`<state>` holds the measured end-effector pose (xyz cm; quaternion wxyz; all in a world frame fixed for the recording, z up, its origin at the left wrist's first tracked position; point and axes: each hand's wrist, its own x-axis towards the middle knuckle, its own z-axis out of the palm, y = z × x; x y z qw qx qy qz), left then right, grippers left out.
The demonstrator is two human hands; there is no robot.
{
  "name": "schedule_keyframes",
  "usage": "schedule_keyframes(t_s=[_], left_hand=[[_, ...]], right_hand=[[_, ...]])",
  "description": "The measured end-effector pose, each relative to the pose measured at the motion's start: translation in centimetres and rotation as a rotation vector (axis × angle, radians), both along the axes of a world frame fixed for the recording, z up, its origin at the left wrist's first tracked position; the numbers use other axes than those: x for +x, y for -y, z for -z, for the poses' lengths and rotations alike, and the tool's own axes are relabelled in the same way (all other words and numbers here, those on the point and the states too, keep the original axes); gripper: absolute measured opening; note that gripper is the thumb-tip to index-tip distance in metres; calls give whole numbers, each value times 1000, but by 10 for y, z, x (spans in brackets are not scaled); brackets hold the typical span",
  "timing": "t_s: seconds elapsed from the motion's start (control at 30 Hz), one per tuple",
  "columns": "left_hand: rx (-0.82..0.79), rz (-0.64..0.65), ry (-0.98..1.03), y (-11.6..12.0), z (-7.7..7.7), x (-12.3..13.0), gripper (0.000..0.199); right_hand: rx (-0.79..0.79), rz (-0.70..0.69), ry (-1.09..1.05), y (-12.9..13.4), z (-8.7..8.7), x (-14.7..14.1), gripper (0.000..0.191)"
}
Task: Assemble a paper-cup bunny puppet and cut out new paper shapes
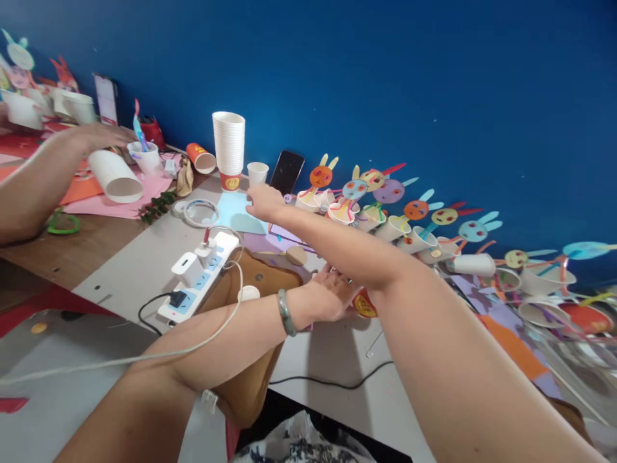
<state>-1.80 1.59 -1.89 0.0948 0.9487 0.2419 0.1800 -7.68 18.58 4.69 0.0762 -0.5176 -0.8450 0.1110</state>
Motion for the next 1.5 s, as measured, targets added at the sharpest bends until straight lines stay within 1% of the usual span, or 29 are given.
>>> schedule_keyframes(t_s=[0.1, 0.17, 0.27, 0.33, 0.4, 0.47, 0.5, 0.57, 0.6, 0.7, 0.77, 0.8, 0.9, 1.0, 1.13, 1.2, 1.27, 1.37, 1.43, 1.5], left_hand=[[-98, -5, -48, 0, -10, -5, 65], [-138, 0, -109, 0, -16, -7, 67], [-159, 7, -170, 1, -19, -7, 67], [-159, 11, -177, 2, -18, -6, 67], [-150, 25, -187, 2, -14, -4, 72], [-132, 43, -207, 1, -11, -3, 79], [-125, 52, -215, 0, -10, -3, 81], [-125, 67, -220, -1, -9, -2, 78], [-133, 72, -217, -1, -9, -2, 73], [-145, 76, -209, -2, -10, -4, 65], [-137, 98, -206, -1, -11, -6, 60], [-136, 118, -210, -1, -12, -7, 58], [-158, 162, -222, 0, -15, -10, 58], [-178, 171, -211, 0, -17, -13, 55], [-184, 164, -212, 1, -17, -14, 56], [-189, 174, -215, 2, -16, -15, 55], [-205, 169, -212, 3, -15, -15, 55], [-227, 171, -177, 3, -13, -16, 56], [-234, 190, -154, 3, -11, -16, 56], [-240, 204, -136, 2, -10, -16, 56]], right_hand=[[0, -24, 106, 20, -12, 39, 13], [28, -56, 213, 36, -20, 69, 15], [54, -32, 193, 68, -27, 114, 25], [87, 5, 149, 96, -28, 145, 24], [123, 43, 127, 127, -25, 175, 25], [152, 52, 66, 158, -19, 203, 29], [193, 73, 31, 173, -15, 217, 31], [250, 105, -29, 198, -6, 242, 35], [275, 124, -56, 209, 0, 254, 41], [283, 196, -104, 233, 17, 279, 71], [257, 243, -137, 243, 30, 288, 83], [242, 262, -158, 246, 35, 289, 86], [218, 316, -239, 252, 46, 287, 83], [226, 355, -319, 257, 48, 281, 79], [223, 382, -386, 266, 46, 276, 86], [198, 360, -399, 271, 48, 274, 88], [174, 310, -396, 276, 54, 271, 85], [182, 253, -387, 280, 62, 268, 83], [188, 240, -398, 282, 66, 268, 87], [173, 241, -426, 283, 70, 270, 95]])
